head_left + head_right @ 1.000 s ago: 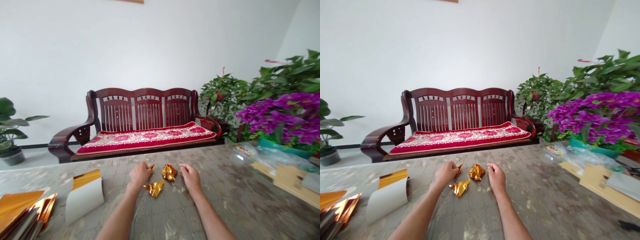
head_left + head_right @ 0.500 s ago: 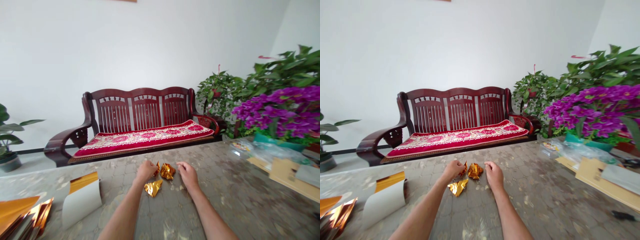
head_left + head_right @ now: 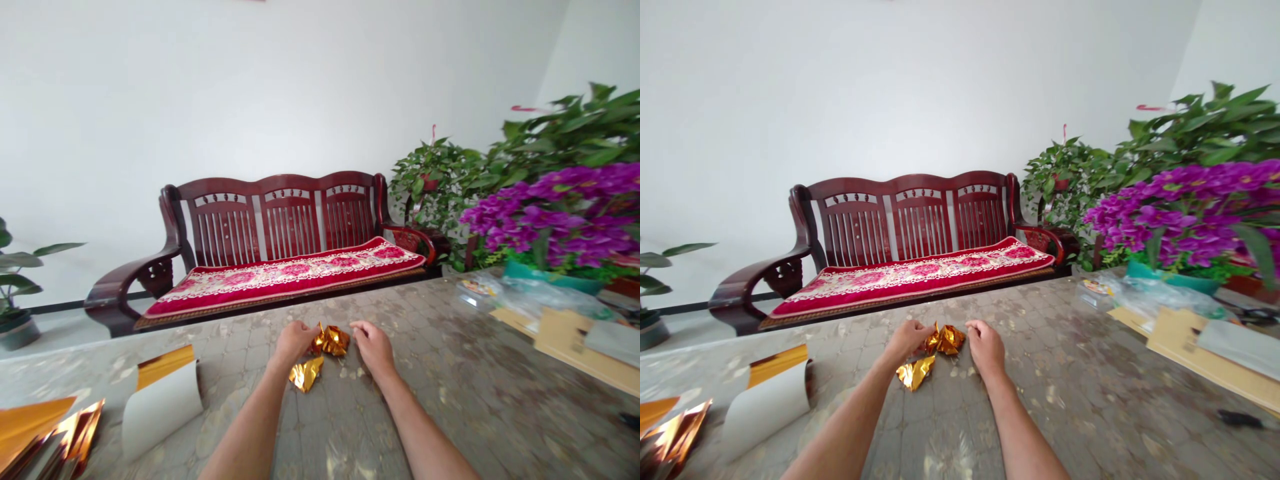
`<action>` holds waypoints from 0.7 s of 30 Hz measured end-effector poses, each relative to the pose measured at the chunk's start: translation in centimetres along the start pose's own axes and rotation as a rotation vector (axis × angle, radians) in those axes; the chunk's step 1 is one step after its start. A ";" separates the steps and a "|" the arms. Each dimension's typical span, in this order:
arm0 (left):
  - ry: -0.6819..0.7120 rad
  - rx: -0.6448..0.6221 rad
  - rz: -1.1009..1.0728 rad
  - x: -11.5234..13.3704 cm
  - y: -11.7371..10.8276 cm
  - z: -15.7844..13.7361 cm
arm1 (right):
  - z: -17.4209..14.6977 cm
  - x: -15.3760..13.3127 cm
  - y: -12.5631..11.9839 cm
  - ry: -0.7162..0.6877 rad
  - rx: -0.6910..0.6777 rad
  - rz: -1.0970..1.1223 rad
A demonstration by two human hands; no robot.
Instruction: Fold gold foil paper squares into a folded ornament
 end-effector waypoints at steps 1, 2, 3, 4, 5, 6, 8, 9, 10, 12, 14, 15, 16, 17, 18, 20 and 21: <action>0.000 0.003 -0.001 0.0 0.0 0.0 | 0.0 0.0 0.0 -0.006 -0.004 -0.009; 0.000 0.007 0.000 0.0 0.0 0.0 | 0.0 -0.1 0.1 -0.011 -0.008 -0.019; 0.000 0.009 0.001 0.0 -0.1 0.0 | -0.1 -0.1 0.1 -0.017 -0.013 -0.028; 0.001 0.011 0.003 0.0 -0.1 -0.1 | -0.1 -0.1 0.1 -0.020 -0.017 -0.038; 0.003 0.012 0.005 0.0 -0.2 -0.2 | -0.1 -0.2 0.1 -0.021 -0.020 -0.049; 0.005 0.013 0.006 0.0 -0.2 -0.2 | -0.2 -0.2 0.1 -0.021 -0.023 -0.060; 0.009 0.012 0.007 0.1 -0.3 -0.4 | -0.2 -0.3 0.1 -0.017 -0.028 -0.082; 0.012 0.011 0.006 0.1 -0.4 -0.5 | -0.2 -0.4 0.1 -0.016 -0.032 -0.092; 0.013 0.009 0.003 0.1 -0.4 -0.5 | -0.3 -0.5 0.1 -0.017 -0.037 -0.100; 0.012 0.004 -0.008 0.1 -0.4 -0.5 | -0.3 -0.6 0.1 -0.022 -0.049 -0.114; 0.008 -0.009 -0.029 0.0 -0.2 -0.4 | -0.4 -0.8 0.1 -0.026 -0.059 -0.129; 0.005 -0.019 -0.044 -0.1 -0.1 -0.3 | -0.5 -0.9 0.1 -0.028 -0.063 -0.138; 0.000 -0.033 -0.061 -0.2 0.0 -0.2 | -0.5 -1.0 0.1 -0.030 -0.067 -0.147; -0.003 -0.046 -0.078 -0.3 0.1 -0.1 | -0.6 -1.1 0.1 -0.033 -0.072 -0.156; -0.007 -0.060 -0.096 -0.4 0.2 0.0 | -0.6 -1.1 0.1 -0.038 -0.078 -0.164; -0.010 -0.080 -0.130 -0.5 0.3 0.2 | -0.7 -1.3 0.1 -0.050 -0.089 -0.178; -0.011 -0.088 -0.145 -0.5 0.4 0.2 | -0.8 -1.3 0.1 -0.057 -0.093 -0.183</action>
Point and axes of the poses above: each hand's wrist, its own z-axis towards the middle knuckle, its own y-axis out of the palm, x = y × z, the point moved 1 cm from there along z, towards the middle knuckle, and after that the axes turned 4 degrees about -x, right-handed, at the moved point
